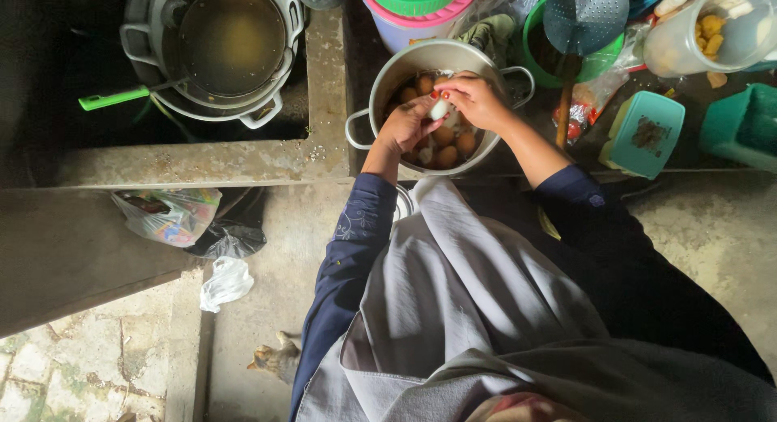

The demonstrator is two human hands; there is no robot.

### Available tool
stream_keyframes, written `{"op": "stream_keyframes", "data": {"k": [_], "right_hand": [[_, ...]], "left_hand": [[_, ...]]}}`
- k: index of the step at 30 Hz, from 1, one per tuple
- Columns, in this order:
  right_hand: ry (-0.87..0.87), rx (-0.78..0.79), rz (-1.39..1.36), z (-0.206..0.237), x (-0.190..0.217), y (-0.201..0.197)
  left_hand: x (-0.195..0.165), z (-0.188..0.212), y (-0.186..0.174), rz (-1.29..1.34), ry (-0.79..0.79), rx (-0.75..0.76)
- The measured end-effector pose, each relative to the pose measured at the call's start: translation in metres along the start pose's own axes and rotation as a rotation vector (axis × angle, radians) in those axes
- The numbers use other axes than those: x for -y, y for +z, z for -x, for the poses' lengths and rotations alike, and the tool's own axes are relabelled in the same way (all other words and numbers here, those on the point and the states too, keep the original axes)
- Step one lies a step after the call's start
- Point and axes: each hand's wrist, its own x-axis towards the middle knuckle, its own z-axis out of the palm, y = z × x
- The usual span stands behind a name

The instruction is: The person sits at a washing counter and peels boiled brown eggs one at a time by hand, dipping each egg in a basin of water to remove the shell, then placing the peeled egg aside while shells drop into the water.

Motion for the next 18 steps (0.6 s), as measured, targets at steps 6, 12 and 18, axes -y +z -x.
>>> {"op": "stream_keyframes", "data": {"k": [6,12,18], "right_hand": [[-0.131,-0.085,0.319,0.009,-0.006,0.005],[-0.127,-0.088,0.375,0.006,-0.005,0.012],[0.037,0.016,0.241,0.010,0.002,0.007]], "left_hand": [[-0.001,0.002,0.002,-0.028,-0.018,0.017],[0.004,0.000,0.001,-0.070,-0.040,0.015],[0.007,0.000,-0.001,-0.125,-0.013,-0.018]]}}
